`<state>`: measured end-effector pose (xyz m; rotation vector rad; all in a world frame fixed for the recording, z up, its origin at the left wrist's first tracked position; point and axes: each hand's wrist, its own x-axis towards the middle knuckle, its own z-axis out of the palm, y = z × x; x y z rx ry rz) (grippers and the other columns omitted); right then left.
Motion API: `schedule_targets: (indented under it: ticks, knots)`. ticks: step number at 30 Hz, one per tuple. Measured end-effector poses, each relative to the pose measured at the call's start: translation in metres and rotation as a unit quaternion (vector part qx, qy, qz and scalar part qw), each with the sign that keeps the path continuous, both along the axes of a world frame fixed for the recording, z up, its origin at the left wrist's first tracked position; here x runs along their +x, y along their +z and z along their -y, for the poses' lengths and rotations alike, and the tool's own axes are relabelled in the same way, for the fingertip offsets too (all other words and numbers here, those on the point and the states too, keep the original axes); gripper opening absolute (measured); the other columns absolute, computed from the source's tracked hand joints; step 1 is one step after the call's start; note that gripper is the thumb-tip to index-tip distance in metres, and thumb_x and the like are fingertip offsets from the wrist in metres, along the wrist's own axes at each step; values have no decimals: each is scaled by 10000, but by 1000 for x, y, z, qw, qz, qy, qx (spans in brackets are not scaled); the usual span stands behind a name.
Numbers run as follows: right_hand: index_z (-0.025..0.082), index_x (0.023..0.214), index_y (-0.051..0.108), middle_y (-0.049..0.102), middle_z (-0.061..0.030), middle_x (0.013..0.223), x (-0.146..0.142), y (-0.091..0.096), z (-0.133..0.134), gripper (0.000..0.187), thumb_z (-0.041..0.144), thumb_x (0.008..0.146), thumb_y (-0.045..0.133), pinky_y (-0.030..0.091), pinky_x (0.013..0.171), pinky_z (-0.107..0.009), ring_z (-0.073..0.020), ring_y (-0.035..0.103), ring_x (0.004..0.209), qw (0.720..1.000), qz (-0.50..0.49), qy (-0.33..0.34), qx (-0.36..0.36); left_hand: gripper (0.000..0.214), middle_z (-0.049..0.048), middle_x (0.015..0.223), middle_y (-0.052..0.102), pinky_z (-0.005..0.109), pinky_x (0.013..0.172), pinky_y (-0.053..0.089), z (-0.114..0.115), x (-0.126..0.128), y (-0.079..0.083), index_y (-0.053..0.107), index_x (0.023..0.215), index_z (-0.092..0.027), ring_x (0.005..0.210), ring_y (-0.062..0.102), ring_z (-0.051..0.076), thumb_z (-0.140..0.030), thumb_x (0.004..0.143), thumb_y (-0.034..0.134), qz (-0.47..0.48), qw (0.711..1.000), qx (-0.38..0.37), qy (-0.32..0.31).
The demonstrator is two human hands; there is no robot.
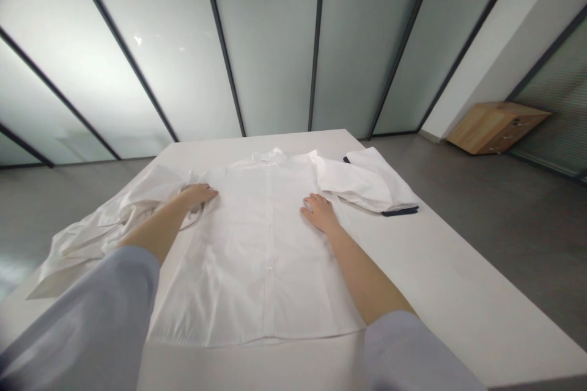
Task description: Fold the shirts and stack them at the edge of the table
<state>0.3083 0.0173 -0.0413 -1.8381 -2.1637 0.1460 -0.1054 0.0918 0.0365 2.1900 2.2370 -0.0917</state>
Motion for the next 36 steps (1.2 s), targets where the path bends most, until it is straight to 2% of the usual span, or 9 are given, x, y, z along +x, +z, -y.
schedule_targets:
  ticks: [3,6,9,12,19,23,28,31,36]
  knots:
    - [226,1247,600,499,-96,1418,-1,2,1,385,353,895,511,353,1049,-407,-254,444,1298,1000,-2,-2,-2,463,182,1226,627,424,990,386,6,18,-2,624,1163,-143,1178,555,322,-433,818,518,-40,999,-24,27]
    - [221,1241,606,502,-104,1413,-2,3,1,381,348,894,512,357,1042,-406,-261,447,1294,1000,-5,-5,0,583,202,1426,464,471,1079,292,29,55,-7,482,1343,-120,1337,396,333,-427,847,476,-58,996,67,-7]
    - [235,1220,618,519,-95,1396,-1,1,1,364,349,889,520,359,1037,-405,-260,456,1284,1000,-15,-3,6,619,137,1482,419,409,1086,312,57,94,-24,413,1409,-184,1361,378,283,-493,874,445,11,995,37,-93]
    - [240,1201,631,536,-88,1377,2,-3,-1,353,337,873,543,357,1036,-395,-256,464,1275,999,-32,-1,13,664,137,1531,344,451,1118,267,78,117,-46,398,1425,-190,1409,301,306,-569,881,420,40,995,12,-96]
    - [221,1097,661,619,-96,1245,4,-9,-6,311,309,822,548,392,1005,-397,-255,531,1186,990,-134,-1,52,590,114,1523,367,433,1137,252,83,117,-64,459,1385,-204,1402,325,281,-547,907,414,81,992,54,-76]
    - [190,1012,648,659,-108,1066,17,2,-9,299,245,789,457,443,935,-393,-246,581,1040,952,-244,-40,183,564,117,1498,407,426,1124,276,82,116,-64,492,1358,-198,1380,358,281,-520,896,459,97,990,69,-79]
    - [166,963,621,625,-120,1002,66,33,-12,323,163,711,418,401,944,-428,-260,554,992,886,-259,-173,342,528,115,1483,429,431,1115,285,82,117,-64,514,1326,-211,1365,378,277,-507,890,476,108,987,81,-85]
    - [128,1065,605,603,-154,1057,101,46,-13,390,164,714,439,388,915,-439,-272,541,970,881,-220,-284,307,523,115,1480,430,436,1110,287,82,118,-64,518,1317,-217,1360,381,280,-509,885,479,114,986,84,-87]
    - [92,1193,589,543,-271,1204,136,50,-10,487,299,752,599,339,883,-491,-369,470,1099,918,-41,-377,120,532,126,1473,434,434,1109,288,81,119,-65,520,1317,-201,1360,378,283,-503,881,485,122,985,82,-87]
